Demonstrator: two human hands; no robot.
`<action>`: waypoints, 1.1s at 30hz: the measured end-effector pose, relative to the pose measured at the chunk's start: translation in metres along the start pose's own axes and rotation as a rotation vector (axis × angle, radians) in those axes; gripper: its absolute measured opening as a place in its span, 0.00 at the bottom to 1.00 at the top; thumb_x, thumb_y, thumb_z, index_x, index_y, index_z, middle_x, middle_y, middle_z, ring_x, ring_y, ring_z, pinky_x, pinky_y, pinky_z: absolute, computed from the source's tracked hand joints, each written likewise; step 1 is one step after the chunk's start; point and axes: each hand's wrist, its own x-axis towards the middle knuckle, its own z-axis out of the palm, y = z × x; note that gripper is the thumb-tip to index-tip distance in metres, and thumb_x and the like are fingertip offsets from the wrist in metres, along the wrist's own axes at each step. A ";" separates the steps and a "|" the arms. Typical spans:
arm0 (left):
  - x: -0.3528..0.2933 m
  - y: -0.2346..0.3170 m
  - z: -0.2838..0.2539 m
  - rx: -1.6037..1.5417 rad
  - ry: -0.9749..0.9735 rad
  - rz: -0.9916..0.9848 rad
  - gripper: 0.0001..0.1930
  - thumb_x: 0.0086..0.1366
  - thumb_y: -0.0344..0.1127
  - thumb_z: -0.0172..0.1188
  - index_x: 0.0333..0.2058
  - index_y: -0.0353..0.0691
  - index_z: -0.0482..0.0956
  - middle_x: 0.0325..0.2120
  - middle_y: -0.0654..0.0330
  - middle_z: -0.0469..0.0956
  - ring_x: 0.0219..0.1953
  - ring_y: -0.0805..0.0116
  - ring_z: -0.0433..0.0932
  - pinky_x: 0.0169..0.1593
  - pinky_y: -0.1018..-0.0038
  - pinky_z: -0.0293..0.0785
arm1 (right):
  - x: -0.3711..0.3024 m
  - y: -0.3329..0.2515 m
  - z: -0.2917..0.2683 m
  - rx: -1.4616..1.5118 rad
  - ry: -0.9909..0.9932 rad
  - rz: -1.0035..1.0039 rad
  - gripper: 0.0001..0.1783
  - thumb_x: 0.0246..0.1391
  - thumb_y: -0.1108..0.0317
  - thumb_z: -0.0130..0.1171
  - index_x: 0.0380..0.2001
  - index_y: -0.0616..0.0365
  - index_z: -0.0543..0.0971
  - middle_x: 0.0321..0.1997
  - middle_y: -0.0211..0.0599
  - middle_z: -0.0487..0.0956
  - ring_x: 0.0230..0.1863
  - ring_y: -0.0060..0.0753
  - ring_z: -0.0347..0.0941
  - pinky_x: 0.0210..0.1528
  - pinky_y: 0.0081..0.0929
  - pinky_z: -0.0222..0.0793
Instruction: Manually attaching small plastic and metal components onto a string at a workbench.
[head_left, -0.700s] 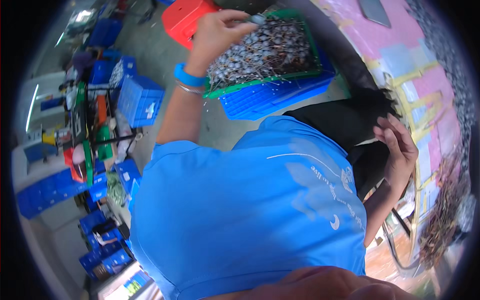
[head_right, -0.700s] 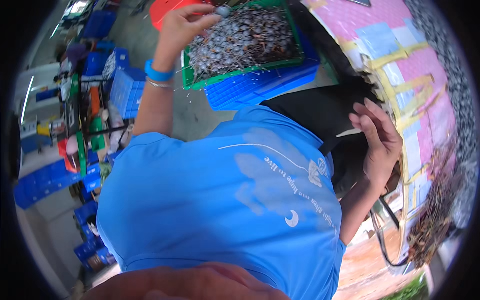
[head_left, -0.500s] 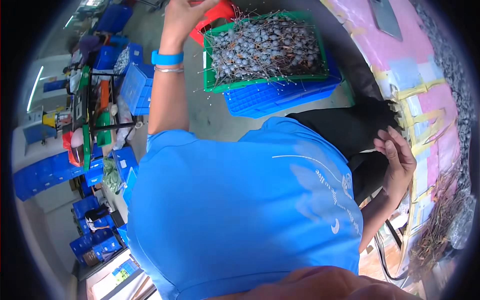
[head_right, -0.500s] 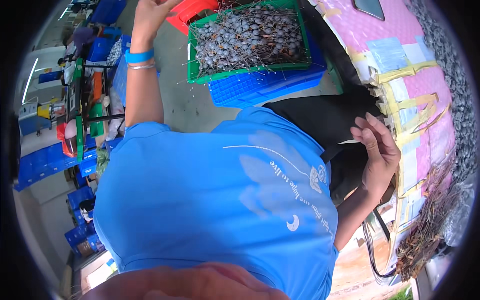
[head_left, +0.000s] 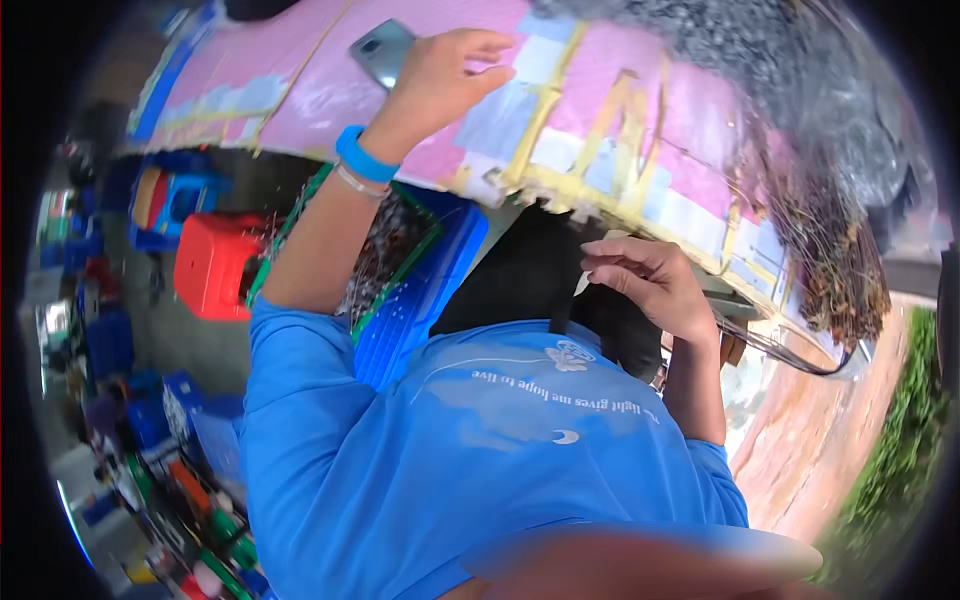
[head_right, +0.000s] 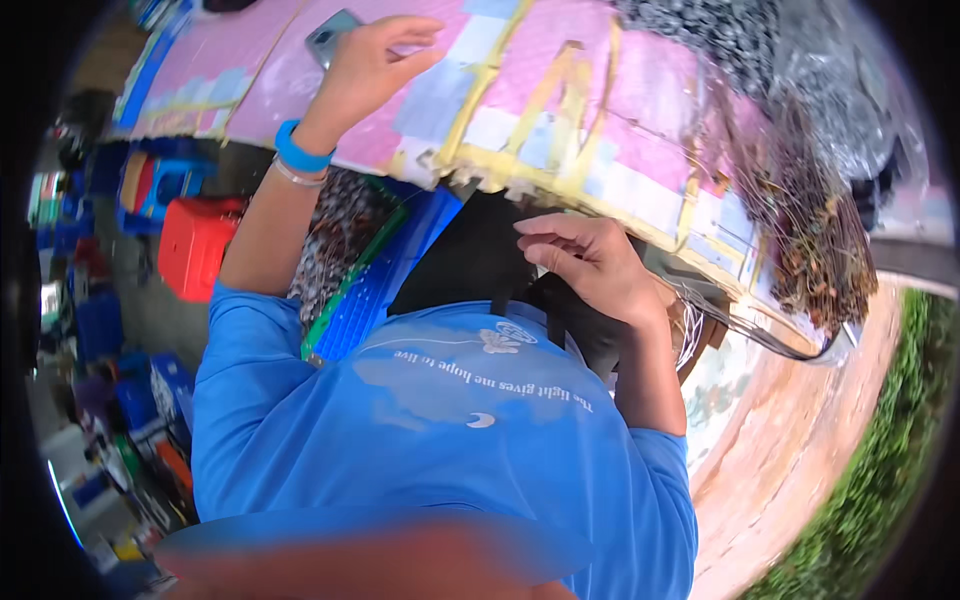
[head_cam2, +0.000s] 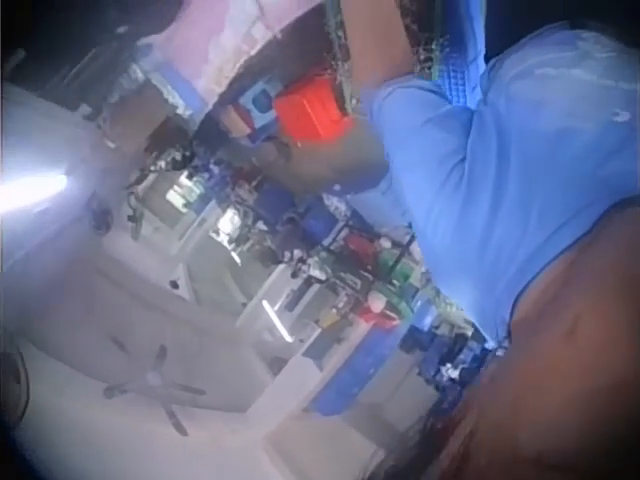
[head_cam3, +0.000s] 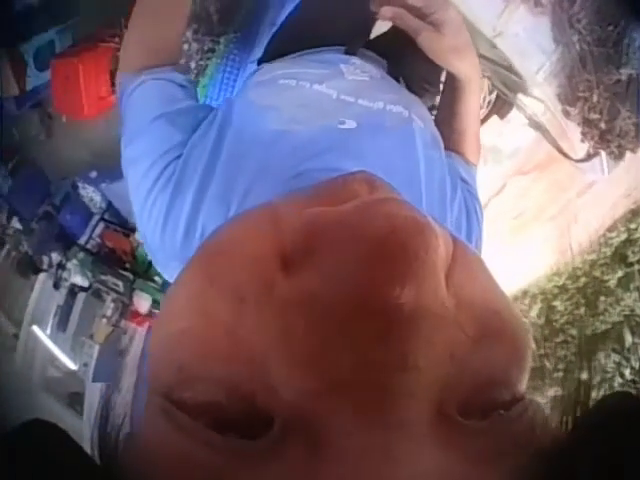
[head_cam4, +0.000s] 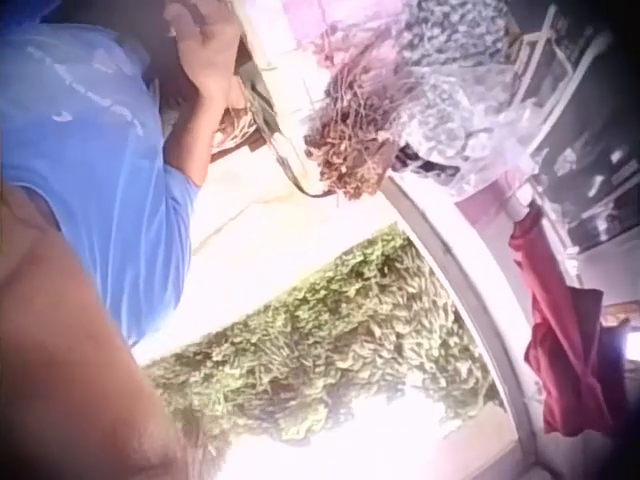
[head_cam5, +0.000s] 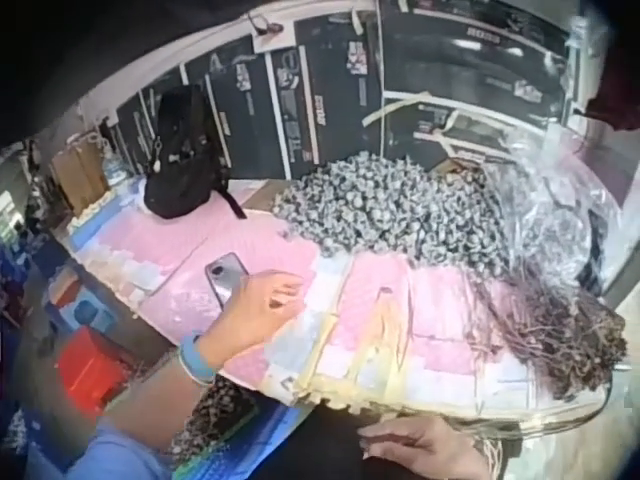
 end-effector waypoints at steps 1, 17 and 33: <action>0.025 0.001 0.018 0.123 0.001 0.131 0.15 0.59 0.34 0.66 0.44 0.36 0.82 0.37 0.58 0.84 0.38 0.67 0.84 0.41 0.73 0.80 | -0.004 -0.003 -0.007 0.000 0.031 -0.003 0.15 0.57 0.78 0.61 0.48 0.69 0.78 0.40 0.41 0.83 0.43 0.28 0.79 0.49 0.24 0.75; 0.152 -0.011 0.115 -0.253 -0.130 0.672 0.08 0.55 0.31 0.54 0.27 0.30 0.76 0.29 0.42 0.78 0.34 0.41 0.78 0.41 0.51 0.73 | -0.032 0.001 -0.075 -0.937 0.957 0.021 0.17 0.49 0.69 0.67 0.44 0.60 0.82 0.32 0.36 0.79 0.28 0.23 0.73 0.32 0.23 0.69; -0.052 0.086 0.064 -0.957 -0.489 -0.345 0.16 0.61 0.26 0.64 0.47 0.29 0.76 0.32 0.59 0.78 0.29 0.70 0.82 0.31 0.78 0.79 | -0.002 -0.007 -0.064 0.773 0.841 -0.131 0.08 0.59 0.69 0.56 0.36 0.64 0.77 0.28 0.34 0.79 0.23 0.23 0.74 0.25 0.19 0.68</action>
